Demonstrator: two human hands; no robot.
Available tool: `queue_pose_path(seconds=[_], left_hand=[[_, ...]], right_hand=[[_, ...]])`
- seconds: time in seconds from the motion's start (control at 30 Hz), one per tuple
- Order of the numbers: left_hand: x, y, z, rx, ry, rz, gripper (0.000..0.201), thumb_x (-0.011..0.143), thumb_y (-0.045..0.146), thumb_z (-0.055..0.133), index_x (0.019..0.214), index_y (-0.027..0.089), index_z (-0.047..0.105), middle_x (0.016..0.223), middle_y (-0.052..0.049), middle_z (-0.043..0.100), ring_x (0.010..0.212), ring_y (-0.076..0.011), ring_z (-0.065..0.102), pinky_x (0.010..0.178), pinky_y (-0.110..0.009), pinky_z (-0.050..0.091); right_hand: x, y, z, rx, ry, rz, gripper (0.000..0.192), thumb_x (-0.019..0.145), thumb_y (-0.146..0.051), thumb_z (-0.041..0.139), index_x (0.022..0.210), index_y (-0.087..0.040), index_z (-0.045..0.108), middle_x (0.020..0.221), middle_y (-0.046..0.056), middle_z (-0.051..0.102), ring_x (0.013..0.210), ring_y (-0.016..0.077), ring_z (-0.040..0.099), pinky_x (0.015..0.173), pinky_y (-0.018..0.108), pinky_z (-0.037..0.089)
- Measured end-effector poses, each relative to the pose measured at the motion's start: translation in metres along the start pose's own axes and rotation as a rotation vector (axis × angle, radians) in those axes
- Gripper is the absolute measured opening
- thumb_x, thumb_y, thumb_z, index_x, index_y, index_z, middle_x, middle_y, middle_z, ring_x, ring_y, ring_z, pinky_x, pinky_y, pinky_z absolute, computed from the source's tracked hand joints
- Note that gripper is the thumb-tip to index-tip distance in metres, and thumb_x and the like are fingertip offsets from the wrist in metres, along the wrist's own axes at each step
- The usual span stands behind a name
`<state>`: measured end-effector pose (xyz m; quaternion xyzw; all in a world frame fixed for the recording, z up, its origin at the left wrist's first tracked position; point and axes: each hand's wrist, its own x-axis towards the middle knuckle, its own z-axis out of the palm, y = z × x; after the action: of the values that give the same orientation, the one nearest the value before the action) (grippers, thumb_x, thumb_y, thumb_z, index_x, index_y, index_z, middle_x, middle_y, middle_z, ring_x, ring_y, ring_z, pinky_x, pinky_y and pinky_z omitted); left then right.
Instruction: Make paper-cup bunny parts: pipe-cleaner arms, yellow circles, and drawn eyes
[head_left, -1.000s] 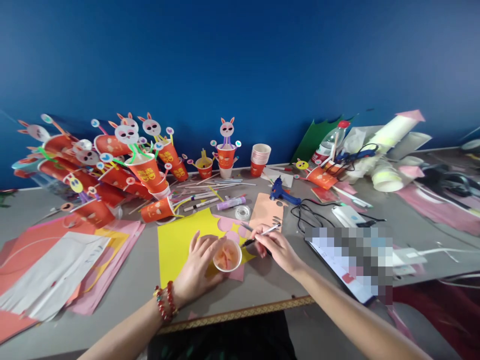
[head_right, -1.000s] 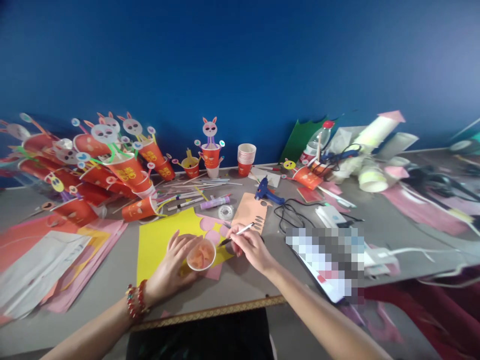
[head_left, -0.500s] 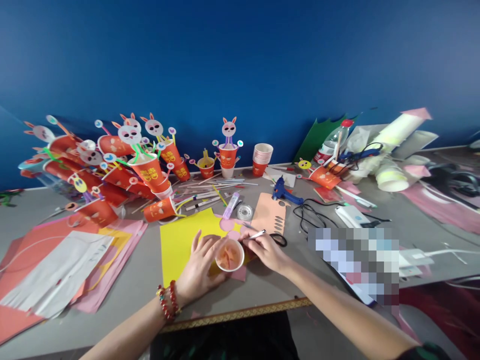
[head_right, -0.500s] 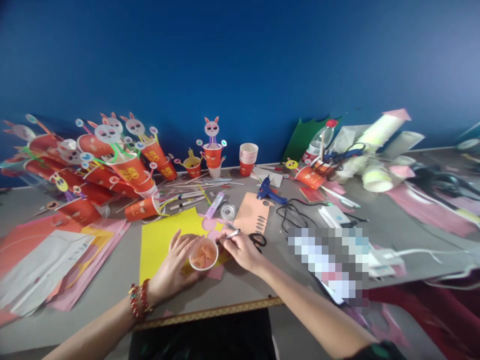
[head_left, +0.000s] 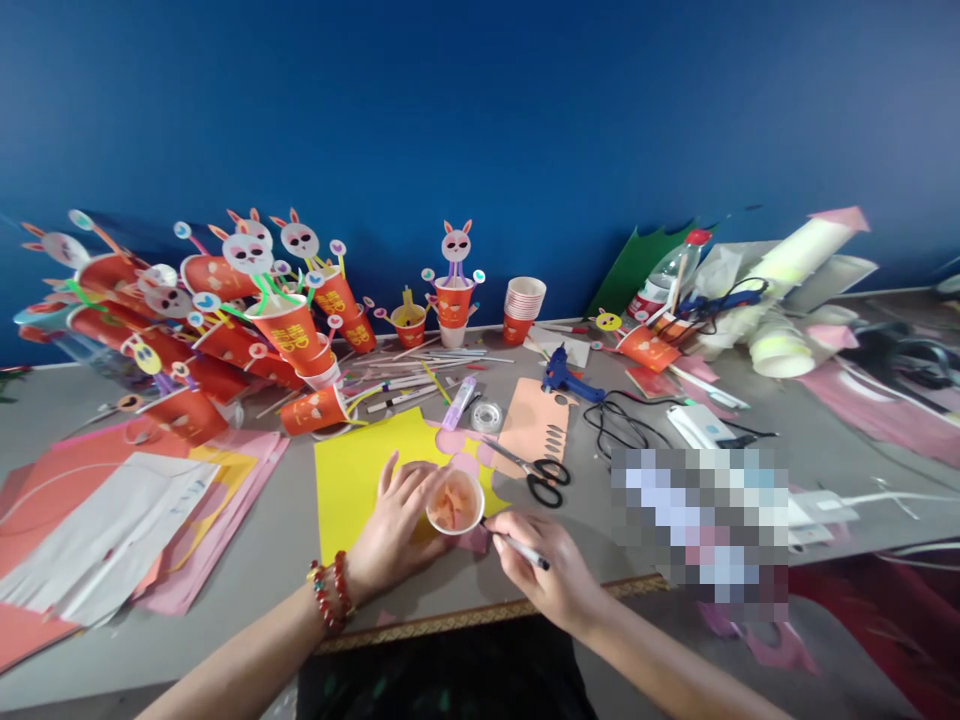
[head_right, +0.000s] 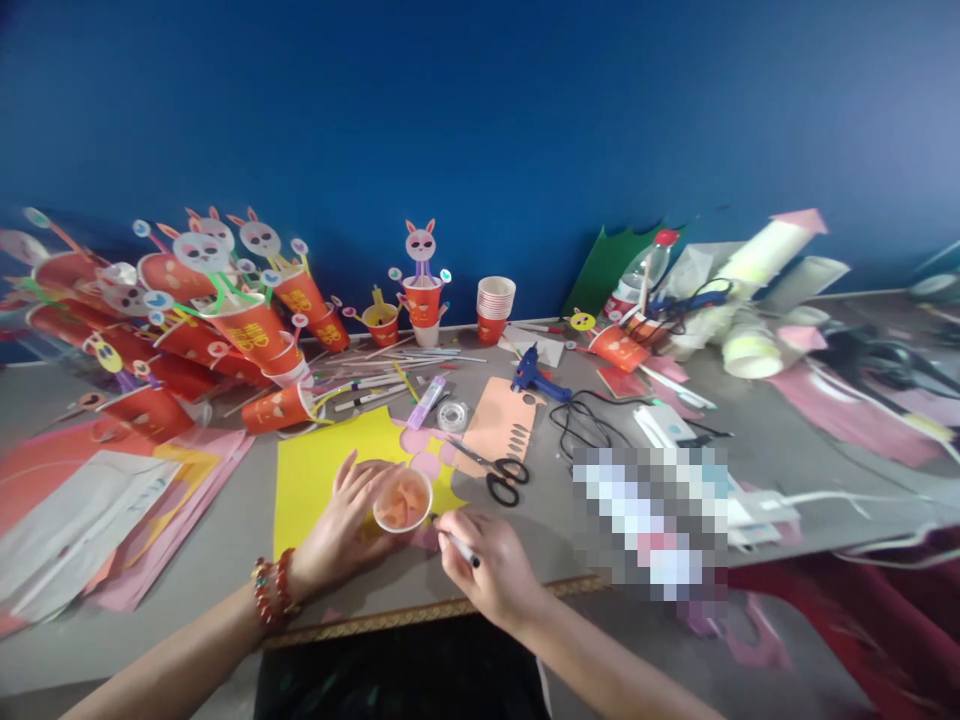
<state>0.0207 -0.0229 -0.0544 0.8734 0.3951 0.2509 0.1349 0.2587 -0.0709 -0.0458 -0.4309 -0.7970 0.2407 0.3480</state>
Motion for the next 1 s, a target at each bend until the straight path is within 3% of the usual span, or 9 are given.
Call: queue_pose_path(seconds=[0.27,0.4,0.57,0.77,1.0], left_hand=[[0.001,0.001,0.000,0.009,0.012,-0.005,0.069,0.084,0.044,0.069,0.141,0.019,0.040,0.128,-0.012,0.061,0.124,-0.0289,0.051,0.120,-0.061,0.006],[0.001,0.001,-0.001,-0.006,-0.018,-0.023,0.069,0.083,0.039,0.069,0.142,0.021,0.039,0.127,-0.011,0.061,0.123,-0.0281,0.051,0.120,-0.060,0.006],[0.000,0.001,-0.002,-0.014,-0.012,-0.023,0.068,0.082,0.029,0.066,0.143,0.021,0.039,0.127,-0.010,0.061,0.124,-0.0280,0.051,0.120,-0.061,0.005],[-0.001,0.002,0.000,-0.015,-0.001,-0.030,0.067,0.082,0.032,0.067,0.143,0.022,0.039,0.126,-0.009,0.062,0.123,-0.0270,0.052,0.121,-0.059,0.003],[0.000,0.000,-0.002,-0.019,0.002,-0.020,0.067,0.082,0.033,0.067,0.142,0.021,0.040,0.127,-0.010,0.061,0.124,-0.0277,0.051,0.121,-0.059,0.003]], right_hand=[[-0.008,-0.009,0.013,0.012,0.040,-0.081,0.017,0.092,-0.012,0.047,0.104,-0.020,0.057,0.076,0.004,0.066,0.065,0.0166,0.061,0.062,0.026,0.047],[-0.011,-0.008,0.015,0.010,0.091,-0.103,0.020,0.091,-0.010,0.048,0.104,-0.020,0.058,0.074,0.004,0.066,0.064,0.0169,0.061,0.064,0.028,0.049],[-0.005,-0.012,0.024,-0.010,0.052,-0.202,0.022,0.089,-0.009,0.050,0.108,-0.019,0.057,0.077,0.005,0.068,0.065,0.0167,0.061,0.062,0.026,0.050],[0.003,-0.016,0.033,-0.155,-0.040,-0.258,0.022,0.090,-0.007,0.046,0.107,-0.016,0.057,0.076,0.008,0.069,0.068,0.0190,0.063,0.066,0.029,0.052],[-0.001,-0.009,0.026,-0.106,-0.009,-0.237,0.022,0.090,-0.008,0.049,0.106,-0.018,0.058,0.078,0.006,0.069,0.068,0.0180,0.062,0.064,0.027,0.050]])
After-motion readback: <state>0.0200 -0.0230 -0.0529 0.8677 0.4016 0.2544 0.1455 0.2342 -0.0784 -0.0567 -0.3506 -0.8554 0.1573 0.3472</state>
